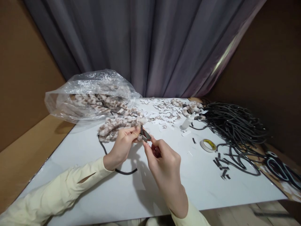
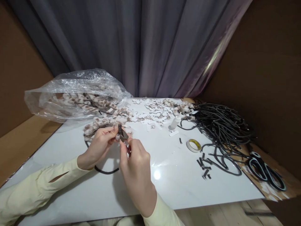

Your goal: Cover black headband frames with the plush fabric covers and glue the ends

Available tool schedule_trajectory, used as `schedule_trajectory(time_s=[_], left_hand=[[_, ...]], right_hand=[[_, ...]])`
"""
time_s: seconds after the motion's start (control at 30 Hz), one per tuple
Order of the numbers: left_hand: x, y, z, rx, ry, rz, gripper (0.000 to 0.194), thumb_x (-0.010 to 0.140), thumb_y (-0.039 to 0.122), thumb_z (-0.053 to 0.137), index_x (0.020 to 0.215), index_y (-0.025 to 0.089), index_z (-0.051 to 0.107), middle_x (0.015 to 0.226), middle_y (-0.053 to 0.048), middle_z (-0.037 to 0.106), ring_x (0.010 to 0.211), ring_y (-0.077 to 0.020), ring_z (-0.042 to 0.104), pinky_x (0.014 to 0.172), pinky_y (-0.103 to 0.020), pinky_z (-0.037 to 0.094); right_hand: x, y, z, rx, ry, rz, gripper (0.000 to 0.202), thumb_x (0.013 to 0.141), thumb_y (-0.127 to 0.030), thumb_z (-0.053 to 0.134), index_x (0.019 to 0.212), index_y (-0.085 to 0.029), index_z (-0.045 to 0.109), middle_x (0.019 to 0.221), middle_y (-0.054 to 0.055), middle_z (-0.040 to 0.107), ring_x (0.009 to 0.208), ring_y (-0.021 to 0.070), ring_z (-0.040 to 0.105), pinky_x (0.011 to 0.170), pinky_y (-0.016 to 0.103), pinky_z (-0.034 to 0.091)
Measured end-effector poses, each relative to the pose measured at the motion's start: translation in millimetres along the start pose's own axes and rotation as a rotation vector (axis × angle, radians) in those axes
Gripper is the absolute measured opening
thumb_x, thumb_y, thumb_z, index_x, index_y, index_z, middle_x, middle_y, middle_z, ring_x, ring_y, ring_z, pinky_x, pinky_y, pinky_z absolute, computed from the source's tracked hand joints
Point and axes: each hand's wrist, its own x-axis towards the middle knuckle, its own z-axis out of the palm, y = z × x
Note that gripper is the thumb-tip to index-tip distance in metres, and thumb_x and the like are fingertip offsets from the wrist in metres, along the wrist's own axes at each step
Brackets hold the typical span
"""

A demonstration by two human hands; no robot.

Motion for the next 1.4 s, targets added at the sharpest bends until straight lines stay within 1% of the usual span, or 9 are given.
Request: schedule_trajectory(time_s=[0.13, 0.23, 0.33, 0.47, 0.67, 0.9, 1.1, 1.27, 1.4], left_hand=[[4, 5, -4.0, -0.029, -0.014, -0.021, 0.035, 0.070, 0.048, 0.066, 0.068, 0.013, 0.065, 0.066, -0.004, 0.066, 0.064, -0.0157, 0.059, 0.067, -0.026, 0.047], [4, 7, -5.2, -0.051, -0.041, -0.051, 0.032, 0.071, 0.046, 0.065, 0.072, 0.014, 0.067, 0.071, -0.004, 0.068, 0.069, -0.0165, 0.062, 0.072, -0.026, 0.047], [2, 6, -5.4, -0.008, -0.074, -0.038, 0.032, 0.073, 0.046, 0.064, 0.069, 0.014, 0.069, 0.070, -0.004, 0.068, 0.068, -0.0162, 0.061, 0.066, -0.024, 0.046], [1, 3, -5.5, 0.083, -0.108, 0.009, 0.036, 0.076, 0.047, 0.059, 0.066, 0.014, 0.070, 0.061, -0.002, 0.064, 0.059, -0.0137, 0.055, 0.056, -0.022, 0.041], [1, -1, -5.5, 0.057, -0.130, 0.000, 0.034, 0.076, 0.045, 0.060, 0.069, 0.013, 0.070, 0.063, -0.002, 0.064, 0.059, -0.0130, 0.053, 0.058, -0.022, 0.041], [0, -2, -6.0, 0.107, -0.091, 0.009, 0.033, 0.076, 0.043, 0.061, 0.070, 0.012, 0.070, 0.061, -0.002, 0.062, 0.058, -0.0113, 0.049, 0.056, -0.021, 0.039], [1, -5, -4.5, 0.117, -0.069, -0.020, 0.033, 0.077, 0.044, 0.060, 0.071, 0.013, 0.070, 0.067, -0.003, 0.065, 0.067, -0.0138, 0.055, 0.063, -0.021, 0.043], [0, -9, 1.7, 0.034, 0.060, -0.029, 0.031, 0.070, 0.045, 0.066, 0.067, 0.014, 0.069, 0.062, -0.002, 0.064, 0.061, -0.0135, 0.057, 0.062, -0.022, 0.046], [1, -13, 4.7, -0.005, 0.108, -0.016, 0.029, 0.070, 0.043, 0.065, 0.067, 0.014, 0.069, 0.066, -0.004, 0.067, 0.065, -0.0150, 0.060, 0.063, -0.023, 0.047]], right_hand=[[-1, 1, -16, 0.045, -0.080, 0.063, 0.020, 0.080, -0.019, 0.057, 0.064, -0.017, 0.045, 0.052, -0.005, 0.044, 0.043, 0.0057, 0.038, 0.041, 0.017, 0.033], [-3, 4, -24, 0.062, -0.083, 0.104, 0.018, 0.081, -0.020, 0.057, 0.065, -0.017, 0.049, 0.053, -0.004, 0.046, 0.042, 0.0051, 0.036, 0.040, 0.017, 0.033], [-1, 7, -25, 0.046, -0.073, 0.088, 0.019, 0.081, -0.022, 0.057, 0.064, -0.017, 0.048, 0.053, -0.004, 0.047, 0.042, 0.0054, 0.036, 0.040, 0.017, 0.032], [4, 8, -21, 0.027, -0.112, 0.033, 0.022, 0.080, -0.021, 0.057, 0.062, -0.018, 0.045, 0.050, -0.005, 0.043, 0.043, 0.0057, 0.036, 0.040, 0.017, 0.030], [5, 8, -21, 0.017, -0.148, 0.017, 0.027, 0.079, -0.019, 0.057, 0.059, -0.019, 0.038, 0.050, -0.007, 0.041, 0.042, 0.0049, 0.036, 0.039, 0.017, 0.027], [4, 8, -20, -0.015, -0.153, 0.005, 0.029, 0.078, -0.018, 0.056, 0.058, -0.019, 0.035, 0.049, -0.006, 0.042, 0.040, 0.0053, 0.037, 0.040, 0.018, 0.028], [1, 7, -13, -0.041, -0.182, 0.014, 0.017, 0.083, -0.017, 0.048, 0.067, -0.017, 0.046, 0.053, -0.003, 0.048, 0.042, 0.0079, 0.042, 0.043, 0.019, 0.031], [-8, 3, 3, -0.133, -0.087, -0.047, 0.018, 0.090, -0.017, 0.038, 0.077, -0.014, 0.051, 0.059, 0.001, 0.053, 0.046, 0.0120, 0.049, 0.043, 0.022, 0.034], [-13, -1, 16, -0.173, -0.044, -0.040, 0.018, 0.090, -0.016, 0.036, 0.079, -0.014, 0.050, 0.065, 0.005, 0.055, 0.052, 0.0151, 0.055, 0.045, 0.023, 0.038]])
